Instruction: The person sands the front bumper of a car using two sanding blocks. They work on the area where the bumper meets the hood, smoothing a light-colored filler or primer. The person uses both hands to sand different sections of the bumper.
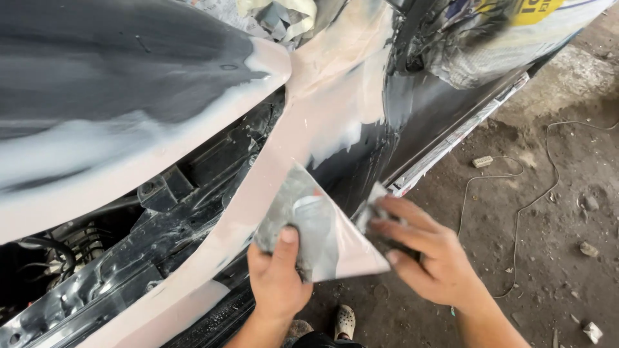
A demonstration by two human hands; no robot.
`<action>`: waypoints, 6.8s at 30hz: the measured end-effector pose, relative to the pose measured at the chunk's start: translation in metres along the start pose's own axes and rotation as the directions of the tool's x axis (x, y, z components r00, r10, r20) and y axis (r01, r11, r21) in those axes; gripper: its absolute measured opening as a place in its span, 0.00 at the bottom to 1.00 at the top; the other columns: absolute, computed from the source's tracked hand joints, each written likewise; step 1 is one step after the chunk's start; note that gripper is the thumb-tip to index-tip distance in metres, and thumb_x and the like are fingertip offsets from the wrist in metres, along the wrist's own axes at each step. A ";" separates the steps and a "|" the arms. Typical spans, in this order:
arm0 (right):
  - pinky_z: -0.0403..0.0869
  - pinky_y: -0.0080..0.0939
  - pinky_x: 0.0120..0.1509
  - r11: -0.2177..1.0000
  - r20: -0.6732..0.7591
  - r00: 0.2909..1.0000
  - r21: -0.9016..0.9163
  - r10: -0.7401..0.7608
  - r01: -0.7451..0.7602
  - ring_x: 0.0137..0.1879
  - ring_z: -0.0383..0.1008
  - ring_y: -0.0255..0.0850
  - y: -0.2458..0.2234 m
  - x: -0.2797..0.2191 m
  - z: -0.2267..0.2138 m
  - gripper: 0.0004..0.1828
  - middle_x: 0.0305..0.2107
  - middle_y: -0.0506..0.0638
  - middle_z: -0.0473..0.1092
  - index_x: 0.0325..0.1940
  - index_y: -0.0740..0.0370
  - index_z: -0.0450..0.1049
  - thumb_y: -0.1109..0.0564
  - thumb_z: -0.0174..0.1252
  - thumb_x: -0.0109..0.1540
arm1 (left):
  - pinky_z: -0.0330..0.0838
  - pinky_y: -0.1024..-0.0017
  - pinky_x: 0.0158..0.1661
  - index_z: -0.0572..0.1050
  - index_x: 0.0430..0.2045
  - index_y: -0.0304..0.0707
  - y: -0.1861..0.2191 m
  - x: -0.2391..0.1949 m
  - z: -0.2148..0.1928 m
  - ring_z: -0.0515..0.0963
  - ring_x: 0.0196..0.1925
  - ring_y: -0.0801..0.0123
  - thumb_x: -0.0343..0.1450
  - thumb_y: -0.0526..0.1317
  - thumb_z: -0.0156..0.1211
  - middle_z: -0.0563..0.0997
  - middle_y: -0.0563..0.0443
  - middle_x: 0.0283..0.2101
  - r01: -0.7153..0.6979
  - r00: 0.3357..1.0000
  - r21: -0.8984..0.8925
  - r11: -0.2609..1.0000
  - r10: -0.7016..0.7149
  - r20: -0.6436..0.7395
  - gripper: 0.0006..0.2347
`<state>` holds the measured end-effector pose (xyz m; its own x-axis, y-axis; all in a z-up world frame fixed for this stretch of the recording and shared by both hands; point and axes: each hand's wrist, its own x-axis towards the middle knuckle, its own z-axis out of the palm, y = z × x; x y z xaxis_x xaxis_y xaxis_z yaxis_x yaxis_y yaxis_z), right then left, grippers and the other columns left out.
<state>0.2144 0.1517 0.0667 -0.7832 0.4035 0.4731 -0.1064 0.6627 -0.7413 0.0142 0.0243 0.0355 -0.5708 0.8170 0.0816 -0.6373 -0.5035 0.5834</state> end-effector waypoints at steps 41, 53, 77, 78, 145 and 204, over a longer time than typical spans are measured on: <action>0.69 0.44 0.46 0.991 -0.388 0.913 0.019 0.128 -0.131 0.42 0.70 0.47 0.082 0.030 -0.058 0.25 0.54 0.61 0.78 0.66 0.68 0.72 0.58 0.46 0.66 | 0.77 0.70 0.52 0.74 0.53 0.13 -0.039 0.004 0.014 0.84 0.43 0.65 0.79 0.36 0.55 0.85 0.38 0.46 -0.635 0.613 0.637 0.437 0.787 0.071 0.16; 0.69 0.56 0.69 0.350 0.147 0.944 -0.903 -0.295 0.250 0.72 0.67 0.52 0.005 0.214 -0.088 0.36 0.63 0.51 0.71 0.65 0.57 0.75 0.65 0.65 0.51 | 0.83 0.60 0.47 0.83 0.46 0.27 -0.076 -0.030 -0.061 0.89 0.43 0.54 0.68 0.48 0.62 0.88 0.35 0.40 -0.096 0.953 0.687 0.720 0.266 -0.145 0.21; 0.61 0.54 0.77 0.089 0.234 0.963 -0.965 -0.134 0.247 0.77 0.60 0.48 0.037 0.248 -0.114 0.43 0.71 0.43 0.65 0.72 0.52 0.71 0.58 0.70 0.51 | 0.70 0.49 0.60 0.85 0.41 0.32 -0.085 -0.019 -0.078 0.84 0.53 0.47 0.69 0.49 0.65 0.90 0.34 0.41 -0.229 0.949 0.787 0.573 0.311 0.050 0.18; 0.61 0.54 0.77 0.069 0.251 0.959 -0.963 -0.130 0.261 0.77 0.60 0.48 0.039 0.248 -0.114 0.44 0.70 0.44 0.66 0.72 0.52 0.70 0.58 0.70 0.50 | 0.70 0.48 0.60 0.85 0.41 0.32 -0.085 -0.020 -0.077 0.83 0.54 0.46 0.69 0.48 0.65 0.90 0.34 0.41 -0.234 0.946 0.797 0.557 0.320 0.054 0.17; 0.70 0.50 0.75 0.941 -0.041 0.998 -0.338 -0.048 0.031 0.70 0.73 0.50 -0.030 0.045 -0.001 0.26 0.62 0.57 0.72 0.65 0.57 0.72 0.63 0.54 0.61 | 0.74 0.70 0.43 0.74 0.50 0.19 -0.006 0.024 0.007 0.77 0.41 0.70 0.79 0.37 0.55 0.81 0.45 0.42 -0.293 0.943 0.188 0.937 0.316 -0.107 0.13; 0.66 0.54 0.77 0.665 -0.029 0.984 -0.740 -0.178 0.098 0.74 0.67 0.54 -0.008 0.123 -0.031 0.32 0.66 0.56 0.68 0.69 0.62 0.70 0.69 0.54 0.58 | 0.72 0.78 0.38 0.72 0.57 0.18 0.007 -0.009 -0.017 0.76 0.36 0.78 0.78 0.39 0.54 0.81 0.50 0.37 -0.451 0.861 0.490 0.746 0.508 0.020 0.17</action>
<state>0.1382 0.2158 0.1452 -0.7338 0.2973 0.6109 0.3057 0.9475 -0.0939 0.0063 0.0088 0.0254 -0.8047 0.4538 0.3828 0.0356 -0.6067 0.7941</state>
